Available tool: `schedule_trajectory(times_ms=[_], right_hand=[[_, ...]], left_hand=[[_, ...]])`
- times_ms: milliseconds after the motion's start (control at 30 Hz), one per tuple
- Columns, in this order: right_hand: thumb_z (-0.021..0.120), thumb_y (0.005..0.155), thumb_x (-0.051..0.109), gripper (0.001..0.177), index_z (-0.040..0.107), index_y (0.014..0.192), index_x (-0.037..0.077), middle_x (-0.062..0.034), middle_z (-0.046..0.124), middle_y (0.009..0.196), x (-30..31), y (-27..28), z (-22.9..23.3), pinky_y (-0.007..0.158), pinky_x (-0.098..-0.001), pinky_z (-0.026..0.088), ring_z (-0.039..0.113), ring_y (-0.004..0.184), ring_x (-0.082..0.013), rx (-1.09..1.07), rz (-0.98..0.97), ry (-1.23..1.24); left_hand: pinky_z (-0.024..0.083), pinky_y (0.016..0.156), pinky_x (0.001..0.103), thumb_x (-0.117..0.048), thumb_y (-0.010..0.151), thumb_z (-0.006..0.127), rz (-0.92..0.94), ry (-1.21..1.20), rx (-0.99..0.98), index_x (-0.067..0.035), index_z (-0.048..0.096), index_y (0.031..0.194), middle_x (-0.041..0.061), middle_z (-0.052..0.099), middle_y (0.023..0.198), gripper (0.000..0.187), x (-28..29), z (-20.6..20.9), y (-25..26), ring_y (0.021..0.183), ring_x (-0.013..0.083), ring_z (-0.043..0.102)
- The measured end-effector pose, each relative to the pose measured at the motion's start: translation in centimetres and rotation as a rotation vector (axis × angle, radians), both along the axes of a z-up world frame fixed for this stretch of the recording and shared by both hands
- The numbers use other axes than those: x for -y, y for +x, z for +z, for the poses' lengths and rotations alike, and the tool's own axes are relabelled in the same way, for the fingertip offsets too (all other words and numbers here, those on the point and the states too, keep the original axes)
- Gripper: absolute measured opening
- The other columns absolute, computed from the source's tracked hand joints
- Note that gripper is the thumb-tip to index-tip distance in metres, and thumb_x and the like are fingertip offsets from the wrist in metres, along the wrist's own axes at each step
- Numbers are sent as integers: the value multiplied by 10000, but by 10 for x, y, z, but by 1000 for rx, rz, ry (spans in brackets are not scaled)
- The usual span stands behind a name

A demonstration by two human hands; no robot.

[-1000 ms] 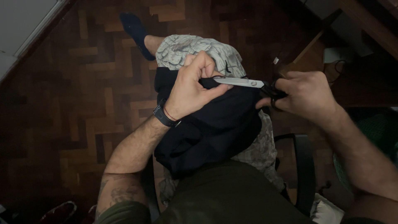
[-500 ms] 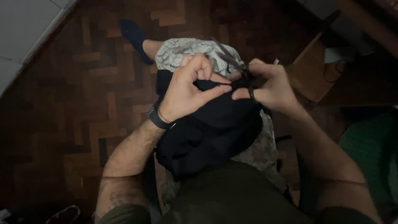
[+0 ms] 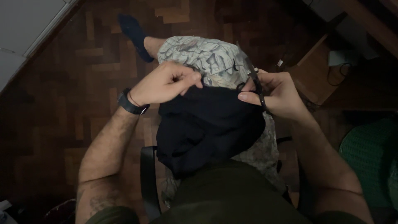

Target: Cutting a circular hole in a piece of black cloth using scissors.

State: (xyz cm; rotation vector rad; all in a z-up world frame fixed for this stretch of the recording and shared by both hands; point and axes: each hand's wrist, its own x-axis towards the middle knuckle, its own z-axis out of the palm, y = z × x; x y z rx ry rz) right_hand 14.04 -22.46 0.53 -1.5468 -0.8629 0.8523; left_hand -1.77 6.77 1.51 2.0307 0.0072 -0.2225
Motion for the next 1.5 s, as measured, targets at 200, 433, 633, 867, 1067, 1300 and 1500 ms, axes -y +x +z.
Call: schedule_trajectory(times_ms=[200,433,633,867,1067,1300,1500], right_hand=[[830,893,154,160,760,953,24,-26,731,919,2,1,-5,731,-233,550,694,823,-85,88,-14,28],[819,904,204,183,769,968,41,-11,743,815,-2,5,-14,646,-219,525,673,700,-71,46,-73,-39],[826,890,220,193,770,960,50,-2,736,784,-5,3,-9,618,-210,524,669,673,-65,-40,-96,-36],[843,889,199,168,747,895,61,-6,734,864,7,0,-9,697,-255,537,686,763,-98,3,48,127],[866,933,236,210,728,902,81,1,686,913,22,-18,14,758,-278,514,647,853,-123,-63,221,347],[837,886,221,178,780,883,52,28,659,688,20,6,-50,553,-221,413,561,593,-60,-275,-274,-152],[830,870,195,142,777,894,65,35,701,715,12,7,-44,571,-200,477,620,612,-46,-272,-237,-97]], left_hand=[[517,857,306,-275,958,809,-64,150,429,-130,763,1139,-2,706,953,237,1,2,-5,933,139,637],[566,895,308,-244,887,829,-50,13,310,-127,727,1199,3,753,1068,349,-5,-8,-12,982,139,685],[555,847,301,-173,953,803,24,94,391,-147,771,1177,10,773,981,228,-5,-21,-16,908,133,697],[544,958,314,-127,1091,629,65,-196,584,-53,622,1177,29,662,1023,113,16,26,-35,958,154,618],[488,753,243,-213,1125,620,133,-145,532,-70,605,1142,-14,631,909,144,39,52,-21,796,73,582],[461,689,259,-259,1101,708,306,6,312,-71,679,1058,-10,621,854,195,19,-17,26,773,87,555],[558,842,230,-146,841,850,134,-434,201,-94,616,1178,-56,698,991,415,20,10,29,937,45,666]])
